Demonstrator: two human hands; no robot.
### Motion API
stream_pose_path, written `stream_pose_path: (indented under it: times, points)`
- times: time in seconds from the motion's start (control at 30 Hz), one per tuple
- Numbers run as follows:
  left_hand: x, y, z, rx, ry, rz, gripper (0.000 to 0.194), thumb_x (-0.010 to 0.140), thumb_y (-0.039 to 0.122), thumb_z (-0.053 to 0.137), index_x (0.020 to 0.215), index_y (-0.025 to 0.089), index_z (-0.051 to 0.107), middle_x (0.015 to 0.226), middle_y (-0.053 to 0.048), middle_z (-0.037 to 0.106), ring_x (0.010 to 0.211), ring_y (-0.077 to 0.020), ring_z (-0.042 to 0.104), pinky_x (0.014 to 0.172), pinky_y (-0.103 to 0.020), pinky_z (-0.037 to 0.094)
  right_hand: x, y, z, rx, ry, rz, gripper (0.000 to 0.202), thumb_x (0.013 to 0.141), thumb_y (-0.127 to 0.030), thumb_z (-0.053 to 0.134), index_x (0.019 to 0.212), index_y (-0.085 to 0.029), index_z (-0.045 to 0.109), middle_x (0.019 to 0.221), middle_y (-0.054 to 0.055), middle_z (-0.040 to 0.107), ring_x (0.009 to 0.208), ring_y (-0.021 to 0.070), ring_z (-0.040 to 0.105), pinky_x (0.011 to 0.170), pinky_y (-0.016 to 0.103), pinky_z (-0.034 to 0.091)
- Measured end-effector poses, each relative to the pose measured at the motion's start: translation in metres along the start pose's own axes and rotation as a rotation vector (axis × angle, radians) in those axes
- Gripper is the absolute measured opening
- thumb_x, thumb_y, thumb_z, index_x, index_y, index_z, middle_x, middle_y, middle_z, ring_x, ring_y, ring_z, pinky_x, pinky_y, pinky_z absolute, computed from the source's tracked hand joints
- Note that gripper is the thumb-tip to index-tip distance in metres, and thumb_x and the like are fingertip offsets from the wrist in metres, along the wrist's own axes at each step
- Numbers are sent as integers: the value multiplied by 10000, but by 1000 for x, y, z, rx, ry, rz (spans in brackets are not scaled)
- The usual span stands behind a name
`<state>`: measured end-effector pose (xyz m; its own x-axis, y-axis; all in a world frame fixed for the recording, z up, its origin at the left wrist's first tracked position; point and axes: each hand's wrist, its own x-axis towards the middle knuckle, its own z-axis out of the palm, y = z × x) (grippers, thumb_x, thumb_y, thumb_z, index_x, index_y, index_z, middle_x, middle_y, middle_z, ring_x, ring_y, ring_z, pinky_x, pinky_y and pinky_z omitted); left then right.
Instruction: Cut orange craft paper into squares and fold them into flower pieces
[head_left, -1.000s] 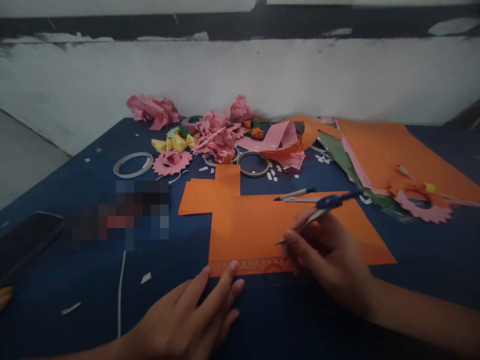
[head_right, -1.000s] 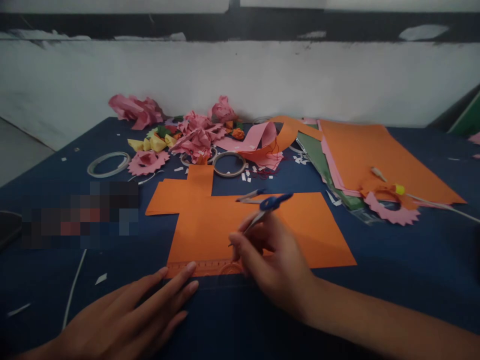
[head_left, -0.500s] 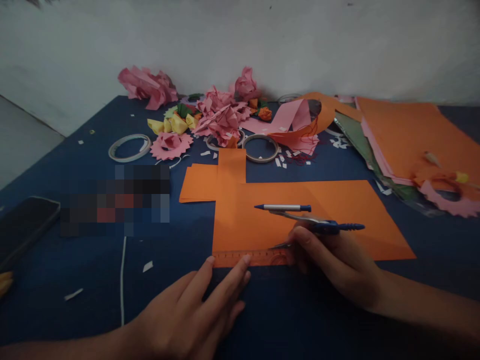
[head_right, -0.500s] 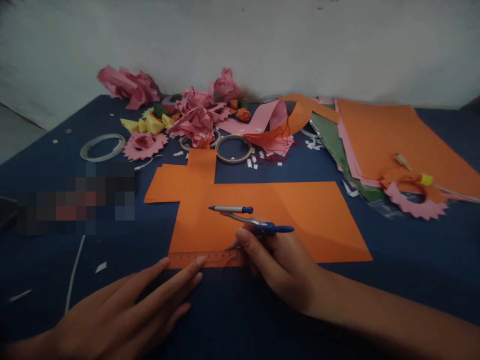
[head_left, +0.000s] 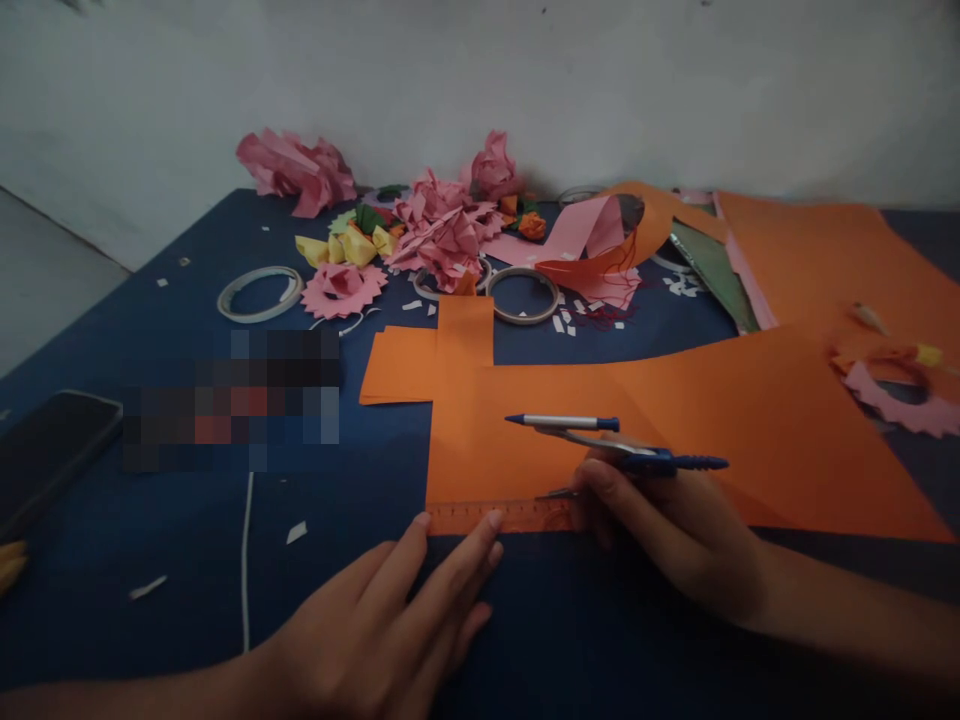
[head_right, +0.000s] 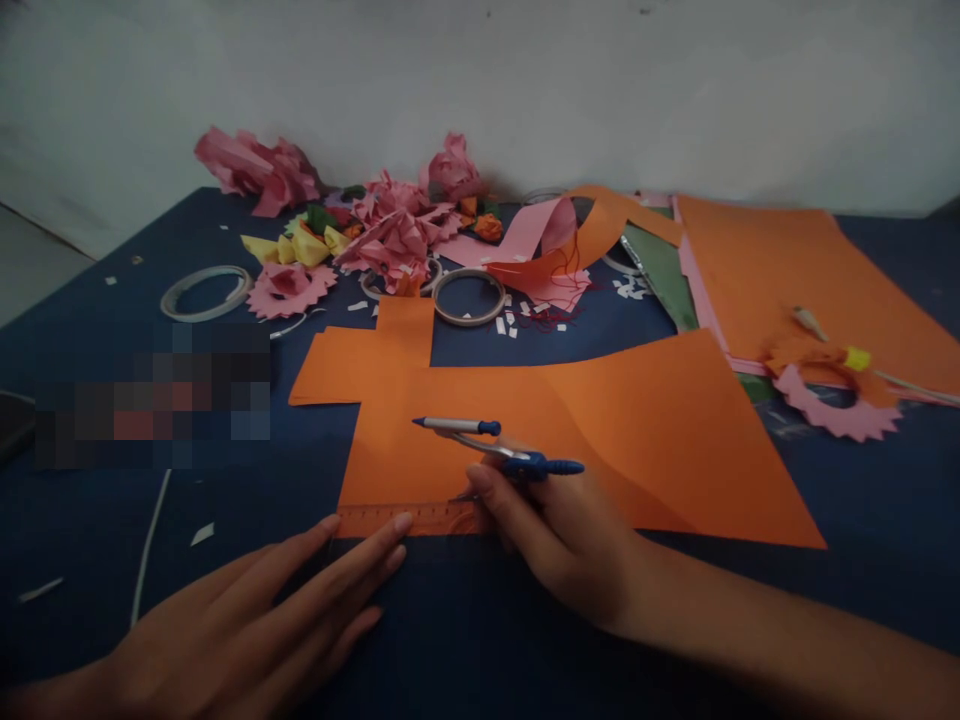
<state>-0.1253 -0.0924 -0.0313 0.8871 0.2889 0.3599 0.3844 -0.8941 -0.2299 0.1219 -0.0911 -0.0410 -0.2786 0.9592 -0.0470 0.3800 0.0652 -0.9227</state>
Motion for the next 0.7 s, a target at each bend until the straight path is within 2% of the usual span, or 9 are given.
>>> stream_pose_path:
  times: [0.2, 0.4, 0.5, 0.6, 0.7]
  points:
    - [1, 0, -1, 8, -44, 9, 215, 901, 174, 523, 1072, 136, 648, 1152, -40, 654, 907, -183, 628, 721, -301, 469, -2, 0, 0, 11, -25, 24, 407, 950, -476, 327, 757, -190, 543, 620, 5, 574, 511, 83, 538, 493, 209, 441]
    - [-1, 0, 0, -7, -3, 11, 217, 906, 151, 498, 1054, 120, 654, 1148, -62, 654, 905, -189, 632, 684, -303, 483, 0, 3, 0, 14, -25, 37, 407, 945, -490, 330, 760, -196, 543, 619, 3, 571, 521, 95, 541, 505, 228, 445]
    - [-2, -1, -1, -18, -50, 28, 215, 901, 155, 512, 1062, 119, 651, 1147, -64, 655, 903, -185, 637, 693, -295, 493, 0, 3, -1, 1, -28, 25, 399, 951, -474, 325, 752, -200, 536, 606, -6, 556, 531, 94, 537, 523, 228, 442]
    - [-2, 0, 0, -5, -65, 1, 214, 921, 195, 490, 1037, 152, 665, 1142, -19, 660, 873, -167, 643, 659, -274, 497, 0, 2, -1, -30, -12, -11, 389, 955, -440, 332, 719, -200, 527, 590, -8, 545, 543, 92, 538, 527, 221, 435]
    - [-4, 2, 5, 16, -52, -91, 232, 939, 240, 462, 1046, 212, 666, 1174, 73, 639, 840, -148, 641, 636, -263, 497, 0, 0, 2, -37, 0, -49, 358, 952, -412, 351, 713, -198, 509, 582, -11, 534, 528, 87, 523, 496, 210, 414]
